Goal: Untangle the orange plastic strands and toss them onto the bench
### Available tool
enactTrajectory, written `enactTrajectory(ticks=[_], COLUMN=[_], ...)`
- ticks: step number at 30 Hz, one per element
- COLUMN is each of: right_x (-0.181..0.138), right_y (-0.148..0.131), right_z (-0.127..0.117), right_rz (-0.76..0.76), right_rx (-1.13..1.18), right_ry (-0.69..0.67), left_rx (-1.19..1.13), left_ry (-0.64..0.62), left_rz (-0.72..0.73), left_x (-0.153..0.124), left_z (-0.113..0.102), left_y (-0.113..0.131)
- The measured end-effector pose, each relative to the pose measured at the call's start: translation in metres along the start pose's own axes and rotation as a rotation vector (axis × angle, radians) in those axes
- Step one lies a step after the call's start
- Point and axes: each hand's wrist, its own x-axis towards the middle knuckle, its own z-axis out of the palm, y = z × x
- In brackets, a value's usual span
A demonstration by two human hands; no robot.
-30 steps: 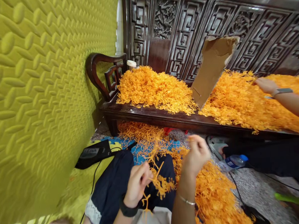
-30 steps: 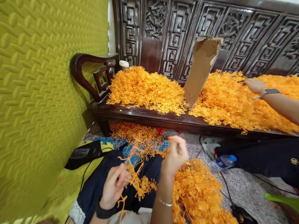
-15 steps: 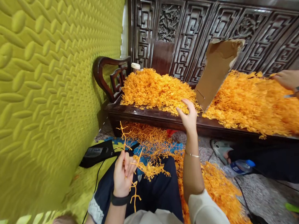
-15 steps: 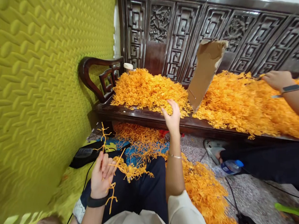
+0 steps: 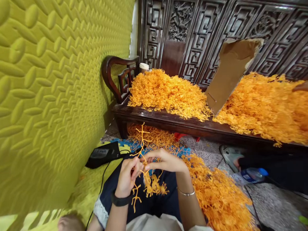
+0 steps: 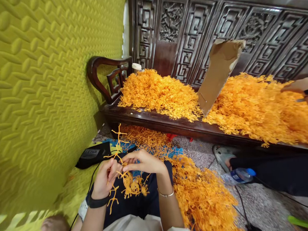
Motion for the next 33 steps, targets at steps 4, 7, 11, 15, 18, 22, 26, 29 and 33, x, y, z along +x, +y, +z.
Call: enactTrajectory(ticks=[4,7,11,15,18,22,26,29,33], right_x=[-0.003,-0.008,-0.026,-0.057,-0.076,-0.091,-0.093,-0.096,-0.125], right_y=[0.004,0.010,0.028,0.042,0.044,0.038,0.031,0.033,0.033], right_z=[0.008,0.015,0.016,0.008,0.000,-0.005,-0.006,-0.011,-0.040], right_rz=[0.007,0.056,0.090,0.096,0.072,0.002,-0.071,-0.132,-0.260], right_rx=[0.035,0.188,0.413,0.444,0.386,0.309,0.272,0.246,0.154], right_ry=[0.183,0.527,1.172,1.542,1.677,1.877,2.016,2.101,2.280], left_rx=[0.048,0.032,-0.041,-0.036,-0.002,0.149,0.346,0.486,0.447], left_ry=[0.049,0.079,0.066,0.030,-0.021,-0.180,-0.285,-0.325,-0.234], left_rz=[-0.007,-0.020,-0.069,-0.147,-0.189,-0.216,-0.148,-0.065,0.013], left_x=[0.000,0.000,-0.001,-0.001,-0.004,-0.012,-0.016,-0.018,-0.024], left_z=[-0.002,-0.001,0.005,0.018,0.029,0.043,0.052,0.054,0.032], left_y=[-0.003,-0.007,-0.014,-0.026,-0.037,-0.047,-0.044,-0.037,-0.028])
